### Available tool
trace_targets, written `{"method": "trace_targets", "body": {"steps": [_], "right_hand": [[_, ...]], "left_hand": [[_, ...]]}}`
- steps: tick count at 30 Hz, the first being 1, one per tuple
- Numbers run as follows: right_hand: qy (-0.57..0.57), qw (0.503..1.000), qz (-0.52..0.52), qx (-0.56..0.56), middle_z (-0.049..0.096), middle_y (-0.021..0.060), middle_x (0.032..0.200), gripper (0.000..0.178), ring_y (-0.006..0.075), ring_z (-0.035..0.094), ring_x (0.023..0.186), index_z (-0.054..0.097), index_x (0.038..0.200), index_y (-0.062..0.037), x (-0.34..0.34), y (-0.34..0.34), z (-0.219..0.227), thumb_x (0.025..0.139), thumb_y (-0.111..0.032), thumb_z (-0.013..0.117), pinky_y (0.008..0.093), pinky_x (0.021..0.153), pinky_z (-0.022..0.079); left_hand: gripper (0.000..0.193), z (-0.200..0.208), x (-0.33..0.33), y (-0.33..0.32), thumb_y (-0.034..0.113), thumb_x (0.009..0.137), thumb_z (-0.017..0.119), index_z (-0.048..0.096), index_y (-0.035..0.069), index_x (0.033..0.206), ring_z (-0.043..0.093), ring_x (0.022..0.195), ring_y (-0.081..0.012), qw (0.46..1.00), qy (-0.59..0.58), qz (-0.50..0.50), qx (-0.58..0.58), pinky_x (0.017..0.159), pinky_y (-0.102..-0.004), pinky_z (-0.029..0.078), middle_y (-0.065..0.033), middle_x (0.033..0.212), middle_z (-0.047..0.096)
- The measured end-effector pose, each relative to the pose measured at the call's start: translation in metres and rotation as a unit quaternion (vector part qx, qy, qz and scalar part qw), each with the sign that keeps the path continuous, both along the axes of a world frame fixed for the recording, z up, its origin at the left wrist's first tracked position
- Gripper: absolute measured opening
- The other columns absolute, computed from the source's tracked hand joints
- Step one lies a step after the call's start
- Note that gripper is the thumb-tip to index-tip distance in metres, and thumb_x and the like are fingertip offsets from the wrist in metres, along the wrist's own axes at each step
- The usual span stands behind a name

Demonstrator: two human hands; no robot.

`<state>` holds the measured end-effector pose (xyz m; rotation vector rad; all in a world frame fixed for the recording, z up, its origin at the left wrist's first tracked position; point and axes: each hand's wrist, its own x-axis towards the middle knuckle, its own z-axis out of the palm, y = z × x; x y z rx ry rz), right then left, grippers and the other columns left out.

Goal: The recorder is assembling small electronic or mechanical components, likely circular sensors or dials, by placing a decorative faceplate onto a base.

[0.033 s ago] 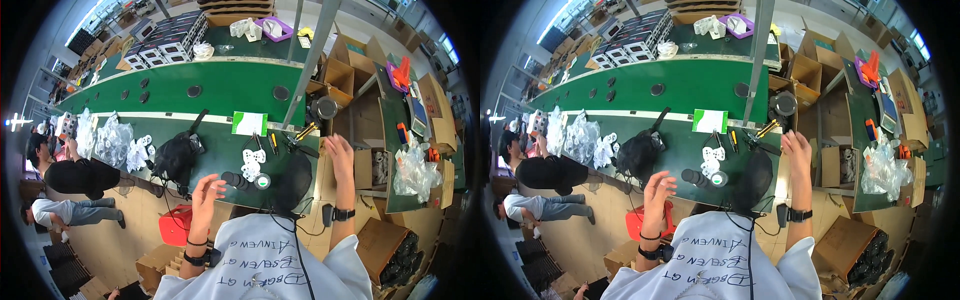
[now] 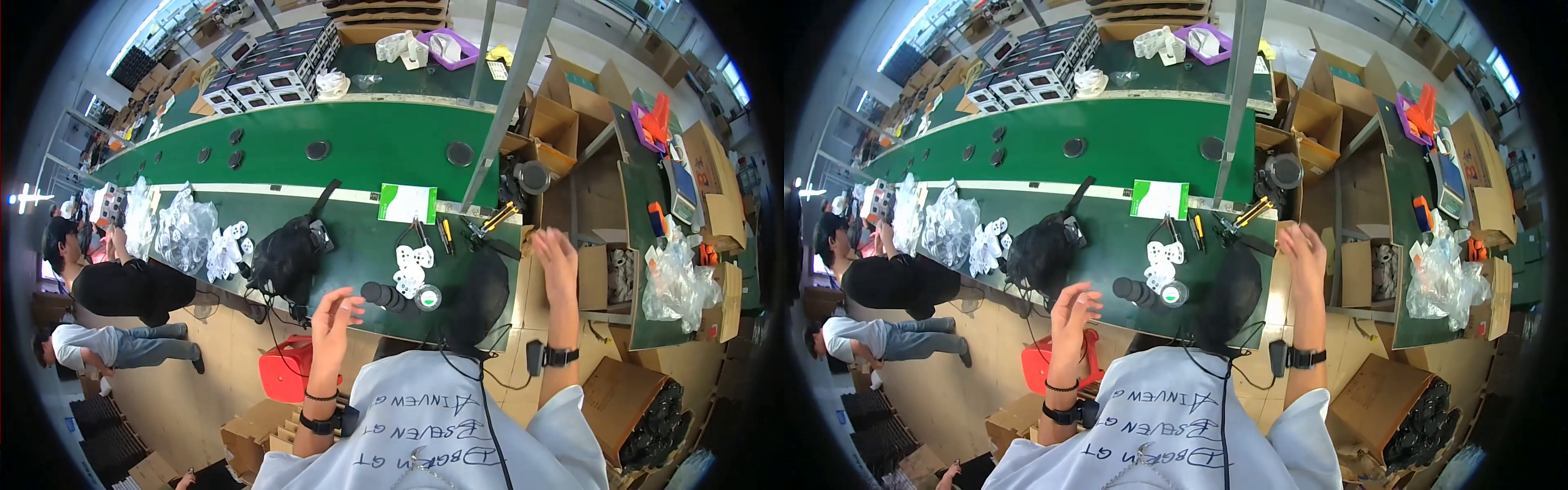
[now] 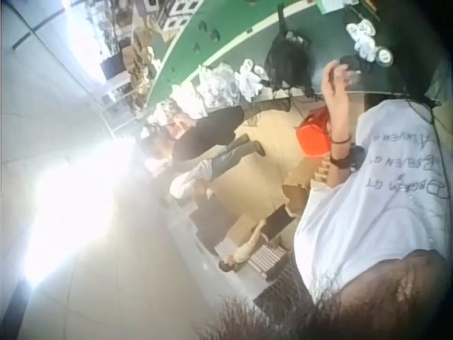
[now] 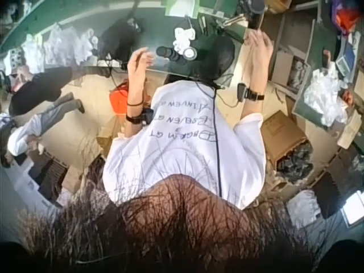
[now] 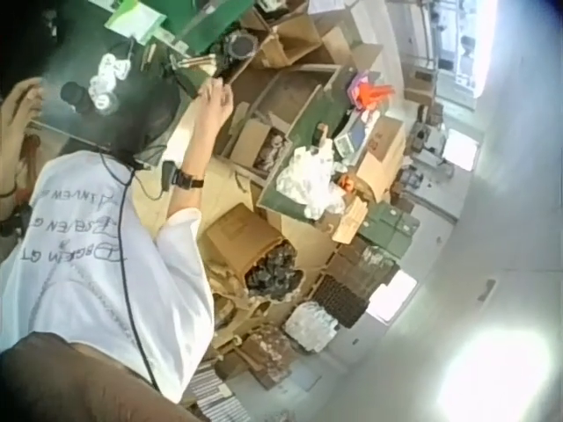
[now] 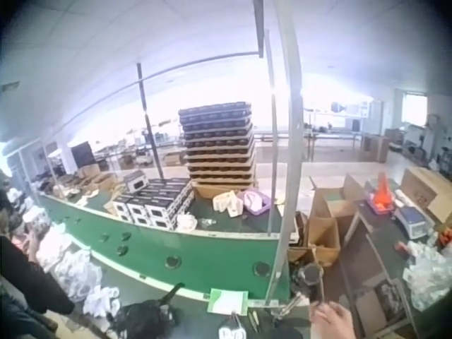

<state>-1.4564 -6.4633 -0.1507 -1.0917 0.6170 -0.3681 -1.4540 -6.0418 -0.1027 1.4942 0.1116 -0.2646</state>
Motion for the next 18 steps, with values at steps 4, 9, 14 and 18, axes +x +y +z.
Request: {"method": "trace_targets", "body": {"steps": [4, 9, 14, 18], "right_hand": [[0.058, 0.997, -0.042, 0.011, 0.066, 0.0202, 0.115, 0.049, 0.0262, 0.069, 0.104, 0.045, 0.132, 0.0079, -0.067, -0.009, -0.081, 0.095, -0.015, 0.068, 0.0361, 0.093, 0.057], [0.193, 0.97, -0.088, 0.117, 0.068, 0.0152, 0.113, 0.029, 0.0262, 0.068, 0.104, 0.052, 0.122, 0.0007, -0.136, -0.003, -0.169, 0.099, -0.014, 0.06, 0.035, 0.092, 0.057], [0.309, 0.924, -0.028, 0.225, 0.066, 0.0182, 0.119, 0.037, 0.0269, 0.066, 0.104, 0.049, 0.126, -0.001, -0.219, -0.023, -0.302, 0.099, -0.024, 0.057, 0.0368, 0.093, 0.057], [0.428, 0.89, 0.005, 0.159, 0.066, 0.0167, 0.121, 0.046, 0.0328, 0.066, 0.103, 0.048, 0.134, -0.0013, -0.242, -0.039, -0.323, 0.098, -0.027, 0.06, 0.0433, 0.09, 0.057]], "left_hand": [[0.02, -0.098, -0.007, 0.049, 0.015, 0.102, 0.057, 0.063, -0.001, 0.113, 0.064, 0.081, -0.0129, 0.994, -0.008, 0.045, 0.104, 0.072, -0.0267, 0.053, -0.0089, 0.097, 0.071], [0.027, -0.285, -0.107, 0.184, 0.021, 0.099, 0.057, 0.067, 0.001, 0.084, 0.061, 0.059, -0.0125, 0.958, 0.119, 0.062, 0.253, 0.053, -0.0294, 0.048, -0.0069, 0.071, 0.067], [0.025, -0.351, -0.319, 0.244, 0.018, 0.095, 0.058, 0.065, 0.001, 0.077, 0.059, 0.053, -0.0187, 0.843, 0.42, 0.291, 0.168, 0.043, -0.0341, 0.043, -0.0111, 0.069, 0.065], [0.013, -0.341, -0.38, 0.219, 0.011, 0.09, 0.066, 0.064, 0.0, 0.082, 0.056, 0.051, -0.0221, 0.722, 0.554, 0.414, 0.008, 0.04, -0.0371, 0.04, -0.0165, 0.07, 0.064]]}}
